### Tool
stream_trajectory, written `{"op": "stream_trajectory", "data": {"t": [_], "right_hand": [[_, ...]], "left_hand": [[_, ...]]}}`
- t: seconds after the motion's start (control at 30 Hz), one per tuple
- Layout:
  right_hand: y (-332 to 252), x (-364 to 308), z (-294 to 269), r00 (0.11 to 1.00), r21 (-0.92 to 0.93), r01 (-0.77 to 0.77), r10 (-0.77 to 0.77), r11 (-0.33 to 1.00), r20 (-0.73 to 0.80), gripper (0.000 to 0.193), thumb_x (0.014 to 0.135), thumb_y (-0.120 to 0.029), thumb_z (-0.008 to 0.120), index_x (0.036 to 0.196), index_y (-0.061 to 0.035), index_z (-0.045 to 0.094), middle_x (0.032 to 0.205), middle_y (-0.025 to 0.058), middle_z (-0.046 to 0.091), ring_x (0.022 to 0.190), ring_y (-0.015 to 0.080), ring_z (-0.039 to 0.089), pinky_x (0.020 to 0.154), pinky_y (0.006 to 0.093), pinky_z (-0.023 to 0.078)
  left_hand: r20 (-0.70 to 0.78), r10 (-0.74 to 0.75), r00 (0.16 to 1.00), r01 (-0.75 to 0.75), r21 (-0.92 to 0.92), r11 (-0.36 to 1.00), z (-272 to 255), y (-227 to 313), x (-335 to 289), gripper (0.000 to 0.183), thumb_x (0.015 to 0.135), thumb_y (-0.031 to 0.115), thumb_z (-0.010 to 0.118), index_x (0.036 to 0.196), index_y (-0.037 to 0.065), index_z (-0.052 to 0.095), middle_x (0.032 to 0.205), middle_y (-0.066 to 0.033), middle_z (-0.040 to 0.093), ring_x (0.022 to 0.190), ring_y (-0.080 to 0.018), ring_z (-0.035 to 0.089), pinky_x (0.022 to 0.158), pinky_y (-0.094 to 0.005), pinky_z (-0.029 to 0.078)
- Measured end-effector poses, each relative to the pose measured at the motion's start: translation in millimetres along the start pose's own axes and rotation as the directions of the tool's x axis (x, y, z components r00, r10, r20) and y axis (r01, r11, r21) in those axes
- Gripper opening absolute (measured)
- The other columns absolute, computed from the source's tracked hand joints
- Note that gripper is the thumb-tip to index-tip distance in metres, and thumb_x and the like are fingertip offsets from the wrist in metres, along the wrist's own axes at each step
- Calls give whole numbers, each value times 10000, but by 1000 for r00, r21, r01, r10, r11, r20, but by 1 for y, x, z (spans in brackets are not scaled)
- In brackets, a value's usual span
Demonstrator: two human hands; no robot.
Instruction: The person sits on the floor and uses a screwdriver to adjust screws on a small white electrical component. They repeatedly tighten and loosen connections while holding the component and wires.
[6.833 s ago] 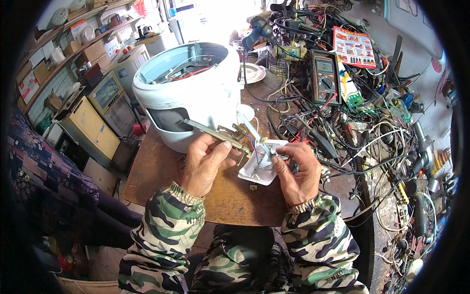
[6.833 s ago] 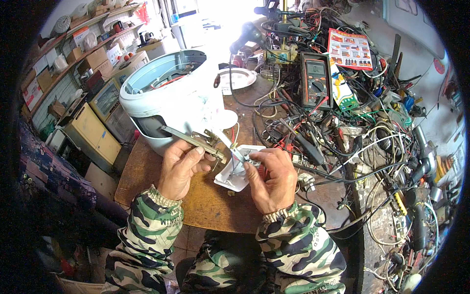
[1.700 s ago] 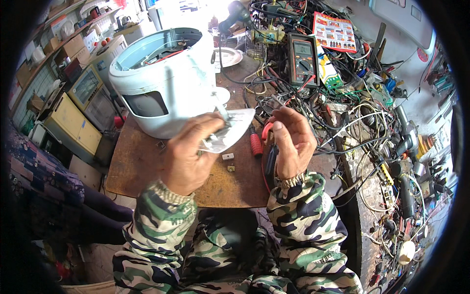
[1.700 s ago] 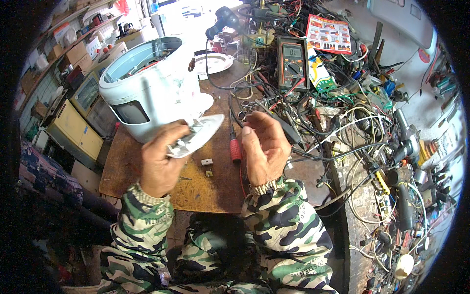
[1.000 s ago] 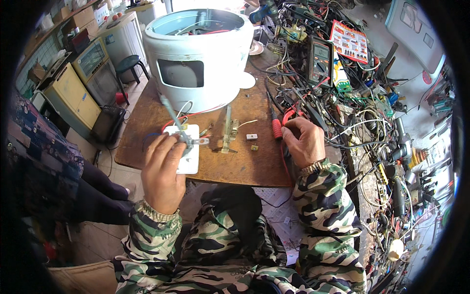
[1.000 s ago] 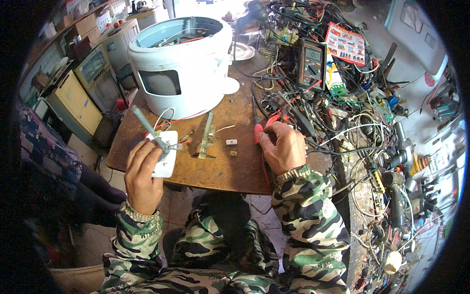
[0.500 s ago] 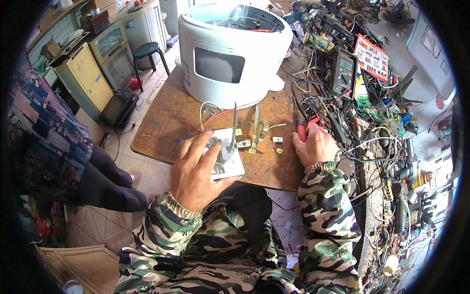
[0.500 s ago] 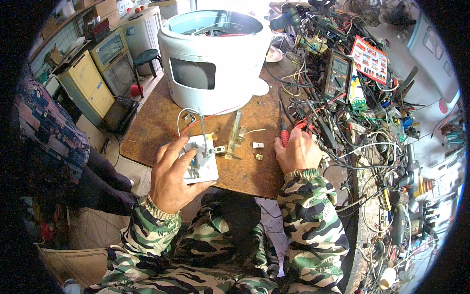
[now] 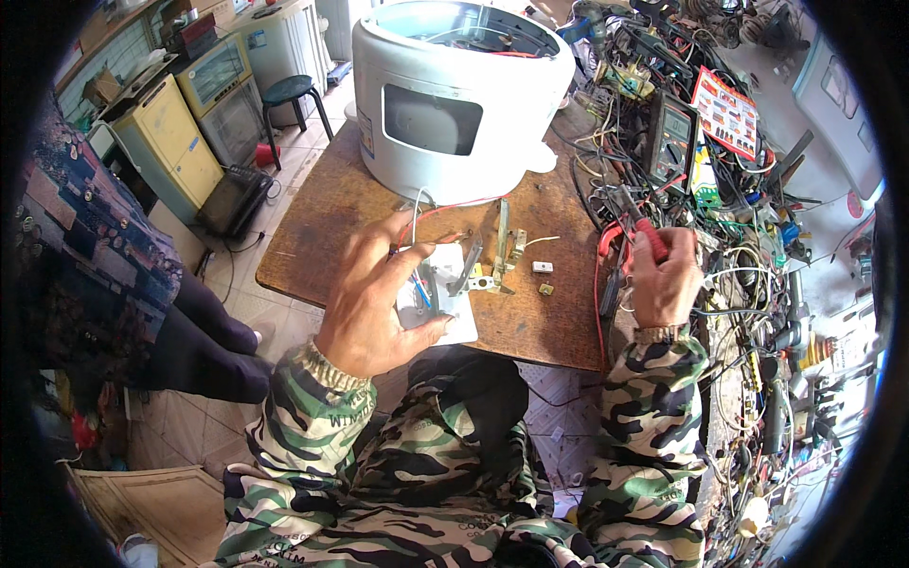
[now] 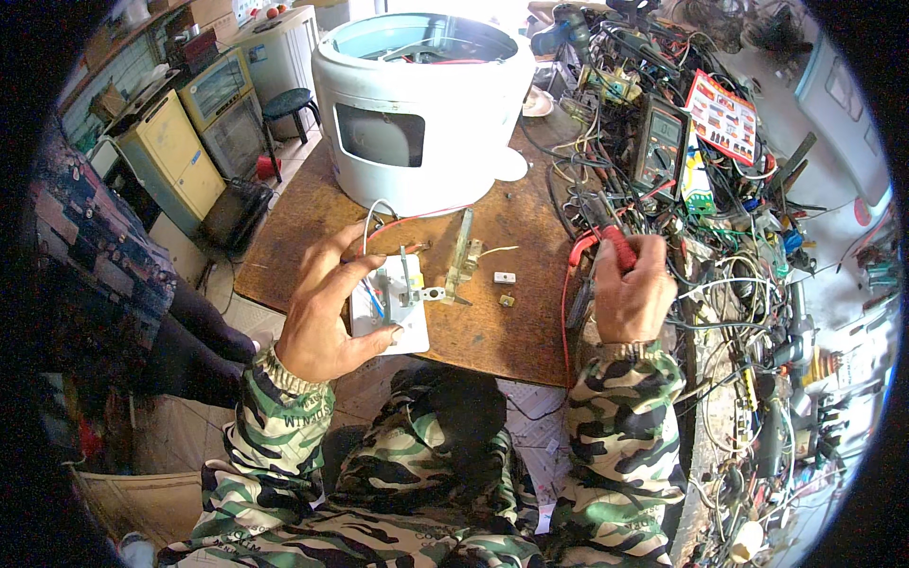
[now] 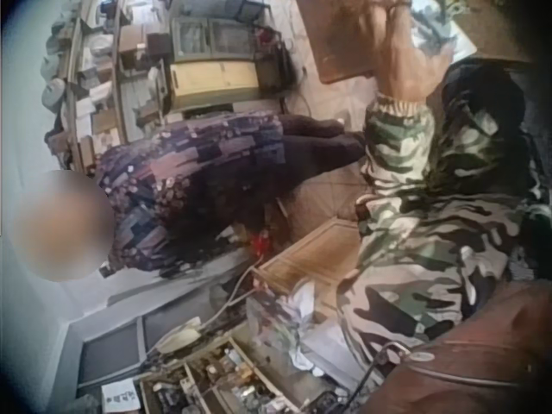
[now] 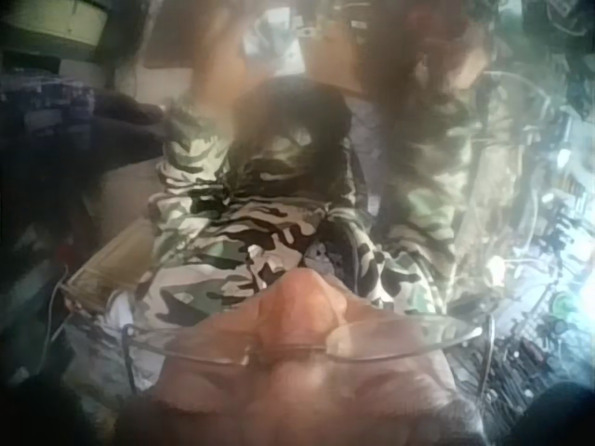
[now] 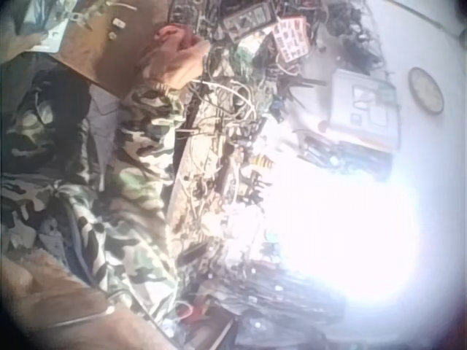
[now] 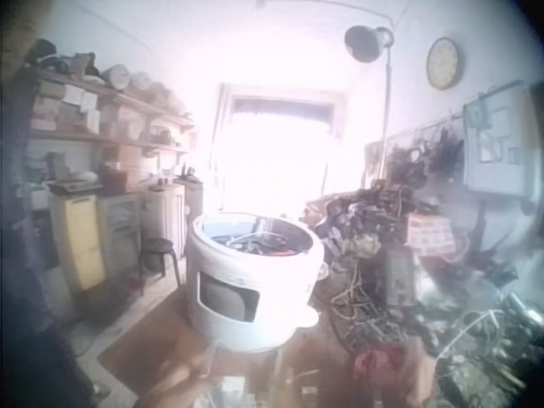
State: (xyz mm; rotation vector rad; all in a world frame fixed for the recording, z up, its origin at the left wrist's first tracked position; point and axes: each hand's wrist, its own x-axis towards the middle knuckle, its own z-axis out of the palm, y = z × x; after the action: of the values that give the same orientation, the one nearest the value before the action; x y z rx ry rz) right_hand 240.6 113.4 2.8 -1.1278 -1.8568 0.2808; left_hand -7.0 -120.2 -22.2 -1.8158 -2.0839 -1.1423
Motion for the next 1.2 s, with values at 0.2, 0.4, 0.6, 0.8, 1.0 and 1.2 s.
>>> {"op": "stream_trajectory", "data": {"t": [0.2,0.4,0.6,0.8,1.0,1.2], "right_hand": [[-19,15,-32,997,553,76,-48,830,-65,227,1012,-54,668,1206,17,574,1151,159,716,861,170,710,745,271,583],[-72,6,-44,984,608,177,-133,773,-118,296,1032,-85,636,1282,36,537,1064,165,717,722,134,662,674,264,558],[-95,-6,-31,985,642,170,-142,748,-96,307,1030,-89,628,1296,36,541,1043,163,714,696,134,640,634,254,523],[-91,-34,-40,974,730,-129,-52,671,220,332,1008,-152,659,1258,20,525,974,141,690,651,117,604,572,239,490],[-79,-50,-13,889,657,-203,-144,726,434,282,1021,-72,652,1255,-2,511,1022,105,666,747,113,639,667,259,561],[-64,-43,-2,932,634,-118,-135,765,336,275,1031,-80,643,1253,2,503,1039,100,656,762,105,630,682,253,557]], "left_hand": [[36,2,999,0,-51,999,7,-4,-1,649,632,235,931,1193,21,685,1417,-201,566,1291,-419,525,1105,-493,449],[39,-18,999,20,-60,998,13,-8,1,610,602,213,943,1119,-2,704,1371,-195,626,1306,-406,545,1104,-493,449],[-45,41,998,-49,-183,982,3,-14,6,601,600,252,967,1084,-14,728,1247,-183,682,1232,-376,604,1053,-480,504],[80,64,995,-49,-175,983,-18,-5,-7,586,592,273,957,1058,13,715,1266,-178,664,1224,-382,599,1053,-490,491],[204,52,978,-16,-175,984,-12,-3,-12,595,605,321,952,1052,8,715,1269,-204,651,1243,-391,591,1084,-486,476],[211,40,977,-13,-131,991,13,5,2,629,627,348,946,1084,-18,717,1277,-232,643,1274,-408,573,1099,-490,462]]}}
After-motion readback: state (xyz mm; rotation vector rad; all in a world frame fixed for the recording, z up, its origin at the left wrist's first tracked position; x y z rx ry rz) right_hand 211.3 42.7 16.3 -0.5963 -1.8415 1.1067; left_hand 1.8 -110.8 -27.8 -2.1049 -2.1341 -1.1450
